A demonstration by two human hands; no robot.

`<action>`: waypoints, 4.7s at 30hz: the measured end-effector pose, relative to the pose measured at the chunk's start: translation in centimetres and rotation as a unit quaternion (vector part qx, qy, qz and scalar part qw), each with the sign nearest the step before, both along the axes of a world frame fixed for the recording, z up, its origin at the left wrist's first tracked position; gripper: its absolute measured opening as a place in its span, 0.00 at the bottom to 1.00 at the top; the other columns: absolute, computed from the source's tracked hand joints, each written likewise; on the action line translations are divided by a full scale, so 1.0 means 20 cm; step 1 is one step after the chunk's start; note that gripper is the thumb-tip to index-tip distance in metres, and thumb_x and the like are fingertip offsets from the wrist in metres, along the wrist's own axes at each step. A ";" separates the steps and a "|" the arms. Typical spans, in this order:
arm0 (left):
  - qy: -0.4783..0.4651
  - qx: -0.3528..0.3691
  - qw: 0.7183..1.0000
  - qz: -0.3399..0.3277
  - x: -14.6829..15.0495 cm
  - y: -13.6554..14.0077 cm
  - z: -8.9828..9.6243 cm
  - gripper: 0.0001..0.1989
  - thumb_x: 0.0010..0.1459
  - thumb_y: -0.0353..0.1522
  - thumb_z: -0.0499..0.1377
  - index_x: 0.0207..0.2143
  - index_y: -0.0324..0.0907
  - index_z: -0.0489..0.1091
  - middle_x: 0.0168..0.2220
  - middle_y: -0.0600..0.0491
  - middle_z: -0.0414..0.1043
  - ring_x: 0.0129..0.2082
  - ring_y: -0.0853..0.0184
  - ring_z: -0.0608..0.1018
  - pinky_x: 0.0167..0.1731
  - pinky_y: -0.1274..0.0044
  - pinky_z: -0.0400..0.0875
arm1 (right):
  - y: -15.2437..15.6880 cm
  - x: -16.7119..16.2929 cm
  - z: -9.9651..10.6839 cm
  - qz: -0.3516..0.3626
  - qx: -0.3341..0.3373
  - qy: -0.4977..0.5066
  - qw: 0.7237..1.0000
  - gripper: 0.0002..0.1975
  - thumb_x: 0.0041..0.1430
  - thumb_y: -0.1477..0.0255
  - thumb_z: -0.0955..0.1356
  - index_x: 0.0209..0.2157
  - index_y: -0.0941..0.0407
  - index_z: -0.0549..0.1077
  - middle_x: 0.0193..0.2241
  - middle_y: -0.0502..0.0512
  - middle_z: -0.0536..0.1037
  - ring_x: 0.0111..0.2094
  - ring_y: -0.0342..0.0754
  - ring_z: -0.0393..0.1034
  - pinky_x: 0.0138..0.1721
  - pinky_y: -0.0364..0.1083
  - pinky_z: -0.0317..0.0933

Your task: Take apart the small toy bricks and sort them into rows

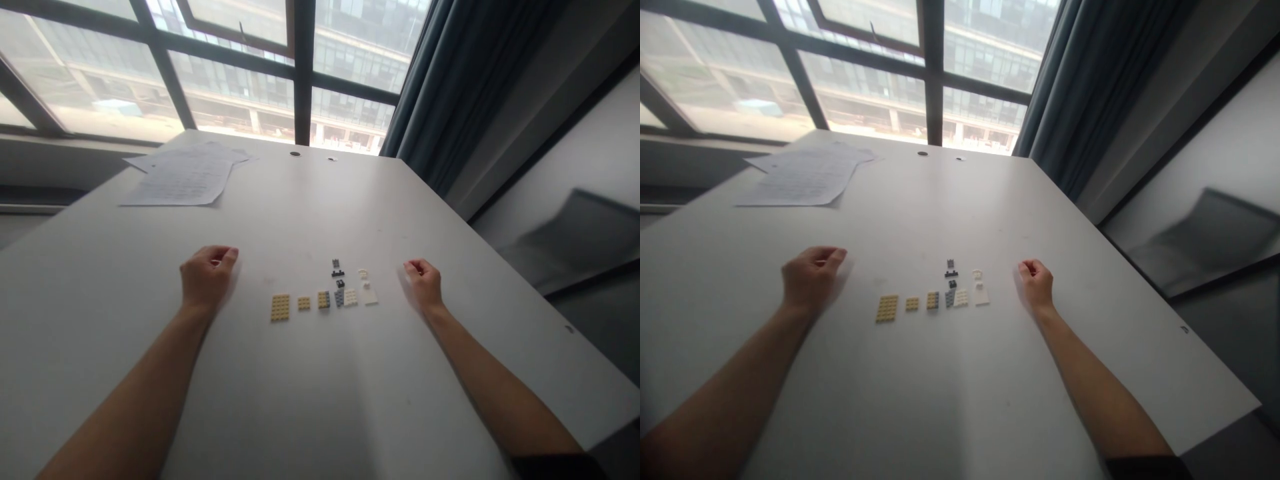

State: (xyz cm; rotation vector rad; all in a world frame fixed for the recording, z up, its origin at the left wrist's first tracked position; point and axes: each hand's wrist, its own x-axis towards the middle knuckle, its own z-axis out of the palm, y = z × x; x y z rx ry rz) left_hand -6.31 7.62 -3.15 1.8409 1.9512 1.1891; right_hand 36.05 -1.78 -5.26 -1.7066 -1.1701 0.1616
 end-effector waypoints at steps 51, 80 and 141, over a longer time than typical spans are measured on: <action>-0.001 -0.108 0.994 -0.034 -0.02 -0.13 0.02 0.18 0.54 0.44 0.55 0.41 0.44 0.73 0.39 0.56 0.76 0.36 0.66 0.76 0.41 0.77 0.68 | -0.03 -0.09 0.15 0.463 -0.175 -0.395 0.774 0.29 0.66 0.56 0.58 0.65 0.48 0.51 0.65 0.53 0.54 0.66 0.53 0.42 0.64 0.58 0.39; 0.335 0.006 0.829 -0.448 0.44 -0.20 0.10 0.34 0.62 0.52 0.43 0.66 0.49 0.44 0.67 0.53 0.44 0.67 0.59 0.48 0.64 0.63 0.43 | -0.25 0.43 0.07 0.296 -0.001 -0.366 0.882 0.30 0.66 0.56 0.56 0.66 0.52 0.49 0.63 0.59 0.59 0.63 0.55 0.52 0.61 0.59 0.53; 0.031 -0.046 0.933 -0.356 1.13 -0.03 0.30 0.41 0.62 0.54 0.30 0.66 0.32 0.43 0.67 0.41 0.43 0.67 0.60 0.49 0.64 0.69 0.45 | -0.37 0.27 0.03 0.102 0.038 -0.259 0.960 0.25 0.66 0.60 0.58 0.62 0.53 0.56 0.59 0.61 0.63 0.61 0.57 0.55 0.60 0.62 0.52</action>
